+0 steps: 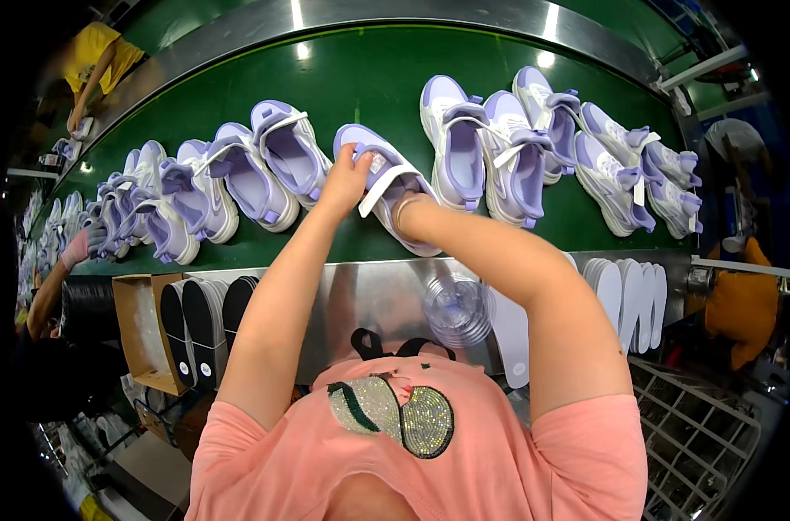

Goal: The person inserts white insoles into purple and white sneakers by hand at a conveyor belt, taking the insoles from a stack on the table and from a plastic bag.

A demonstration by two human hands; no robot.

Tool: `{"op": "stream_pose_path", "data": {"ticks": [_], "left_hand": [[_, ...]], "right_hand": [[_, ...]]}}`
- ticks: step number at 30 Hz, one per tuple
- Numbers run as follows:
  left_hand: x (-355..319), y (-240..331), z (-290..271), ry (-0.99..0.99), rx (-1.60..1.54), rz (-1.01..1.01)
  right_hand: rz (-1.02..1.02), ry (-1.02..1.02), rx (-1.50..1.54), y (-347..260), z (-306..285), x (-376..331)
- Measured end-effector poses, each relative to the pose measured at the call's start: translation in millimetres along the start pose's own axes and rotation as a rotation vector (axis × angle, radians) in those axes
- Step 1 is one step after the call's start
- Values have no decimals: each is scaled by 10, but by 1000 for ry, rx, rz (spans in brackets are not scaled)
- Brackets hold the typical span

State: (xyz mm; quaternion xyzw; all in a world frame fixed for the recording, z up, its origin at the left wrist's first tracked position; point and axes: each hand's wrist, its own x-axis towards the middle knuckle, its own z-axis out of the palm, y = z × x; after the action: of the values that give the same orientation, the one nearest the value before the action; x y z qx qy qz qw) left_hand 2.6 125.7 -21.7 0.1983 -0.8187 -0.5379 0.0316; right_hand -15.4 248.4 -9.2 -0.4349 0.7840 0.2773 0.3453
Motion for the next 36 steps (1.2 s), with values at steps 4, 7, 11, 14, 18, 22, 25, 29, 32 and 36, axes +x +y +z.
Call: {"op": "stream_pose_path", "data": {"ticks": [4,7,11,14,18,22,25,29,32,36], "left_hand": [[4,-56,55,46,31,33],[8,-19,68,44,32,1],[-4,68,79,72,51,32],[-8,10,102,135,76,59],[18,-15,107,47,-20,21],[-43,90,82,8,-189,-122],[-111,61,70,-8,-462,-238],[-126,209,22,-165,-627,-384],[-82,165,31,-196,-578,-349],[-44,52,47,-190,-650,-358]], "right_hand": [[230,62,409,12,-92,-72],[79,130,187,54,-54,-156],[-140,40,7,212,-124,-273],[-173,-113,193,245,-195,-420],[-177,-202,131,221,-135,-632],[-168,-238,210,225,-63,-498],[-155,0,421,308,-48,-542],[-52,909,369,344,-72,-456],[19,1026,295,348,-173,-363],[5,976,294,390,-302,-299]]}}
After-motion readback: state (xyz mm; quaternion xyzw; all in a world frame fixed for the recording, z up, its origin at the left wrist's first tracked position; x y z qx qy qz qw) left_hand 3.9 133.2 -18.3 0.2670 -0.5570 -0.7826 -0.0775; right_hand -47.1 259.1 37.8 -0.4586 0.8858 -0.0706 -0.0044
